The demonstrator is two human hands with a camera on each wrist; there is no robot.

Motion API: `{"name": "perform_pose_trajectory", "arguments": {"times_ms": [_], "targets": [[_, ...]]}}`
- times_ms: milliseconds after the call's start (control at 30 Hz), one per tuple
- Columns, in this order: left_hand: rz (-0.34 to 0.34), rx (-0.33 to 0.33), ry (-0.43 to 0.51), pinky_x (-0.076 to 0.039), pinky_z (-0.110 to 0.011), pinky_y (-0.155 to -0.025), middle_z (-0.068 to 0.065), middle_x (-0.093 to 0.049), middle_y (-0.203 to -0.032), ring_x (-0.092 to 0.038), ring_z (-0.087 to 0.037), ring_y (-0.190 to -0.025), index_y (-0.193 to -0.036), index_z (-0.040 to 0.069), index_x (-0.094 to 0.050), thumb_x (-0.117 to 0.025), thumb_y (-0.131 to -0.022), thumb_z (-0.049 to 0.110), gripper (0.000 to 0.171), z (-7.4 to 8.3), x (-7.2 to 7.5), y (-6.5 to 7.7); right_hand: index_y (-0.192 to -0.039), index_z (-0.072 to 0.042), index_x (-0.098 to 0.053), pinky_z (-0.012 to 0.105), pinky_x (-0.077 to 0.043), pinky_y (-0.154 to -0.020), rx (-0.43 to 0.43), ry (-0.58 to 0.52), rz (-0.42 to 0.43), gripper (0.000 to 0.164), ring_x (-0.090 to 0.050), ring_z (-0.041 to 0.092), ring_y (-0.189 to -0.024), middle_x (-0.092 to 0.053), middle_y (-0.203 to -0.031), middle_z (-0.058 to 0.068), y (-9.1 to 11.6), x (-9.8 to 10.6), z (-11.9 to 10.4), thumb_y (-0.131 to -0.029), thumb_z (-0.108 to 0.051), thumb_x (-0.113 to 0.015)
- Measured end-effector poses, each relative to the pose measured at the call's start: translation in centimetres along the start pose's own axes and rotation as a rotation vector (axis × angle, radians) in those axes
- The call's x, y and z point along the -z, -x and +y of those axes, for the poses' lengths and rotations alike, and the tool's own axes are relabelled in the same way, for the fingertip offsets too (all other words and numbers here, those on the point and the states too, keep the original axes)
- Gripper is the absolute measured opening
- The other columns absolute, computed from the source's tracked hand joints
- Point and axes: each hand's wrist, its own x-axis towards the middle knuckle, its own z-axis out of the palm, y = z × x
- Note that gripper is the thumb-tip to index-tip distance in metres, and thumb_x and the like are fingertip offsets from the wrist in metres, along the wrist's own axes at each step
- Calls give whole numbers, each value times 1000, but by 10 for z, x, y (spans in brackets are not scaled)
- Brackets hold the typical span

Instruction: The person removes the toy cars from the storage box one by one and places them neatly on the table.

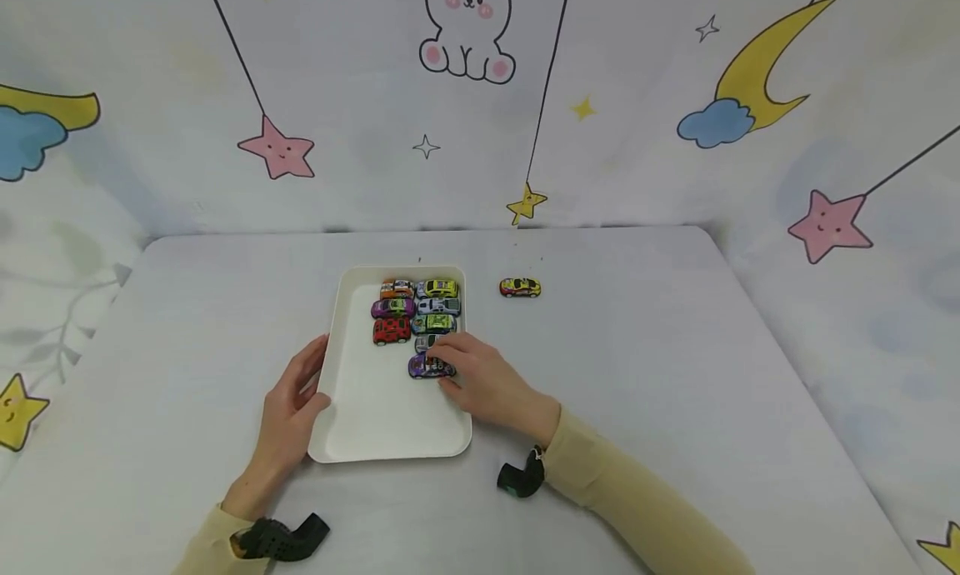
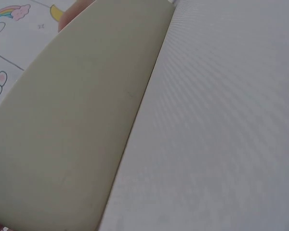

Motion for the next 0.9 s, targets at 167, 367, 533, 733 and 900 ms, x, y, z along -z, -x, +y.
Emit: {"name": "perform_pose_trajectory", "arguments": {"times_ms": [167, 367, 533, 733, 900], "targets": [[-3, 27, -17, -42, -8, -98, -23, -45, -151, -49, 1, -132, -152, 10, -41, -44, -82, -18, 75, -2, 0, 2, -122, -4, -68, 32, -51, -101, 20, 29, -29, 38, -60, 22, -117, -64, -123, 8, -2, 1, -2, -84, -5, -75], [-1, 23, -16, -42, -8, -98, -24, -46, -150, -49, 3, -130, -152, 10, -42, -44, -82, -19, 75, -1, 0, 1, -120, -6, -69, 34, -50, -101, 40, 26, -45, 36, -59, 21, -115, -64, -121, 6, -3, 3, -3, -85, -4, -75], [4, 14, -13, -42, -8, -98, -25, -46, -149, -49, 4, -130, -151, 9, -43, -44, -81, -19, 75, 1, 0, 1, -120, -7, -70, 33, -50, -101, 52, 25, -55, 36, -59, 21, -116, -65, -120, 6, -4, 3, -2, -85, -6, -76], [3, 12, -18, -43, -7, -97, -24, -46, -149, -49, 4, -130, -151, 9, -43, -45, -82, -20, 75, 1, 1, 1, -118, -7, -71, 34, -49, -102, 54, 13, -67, 34, -60, 21, -115, -67, -118, 5, -5, 2, -2, -84, -6, -76], [6, 2, 1, -43, -7, -97, -26, -46, -149, -49, 3, -130, -151, 9, -43, -44, -81, -20, 76, 2, 0, 0, -118, -7, -71, 36, -48, -105, 40, 31, -82, 33, -61, 23, -118, -68, -120, 6, -5, 2, -4, -86, -8, -75]]}}
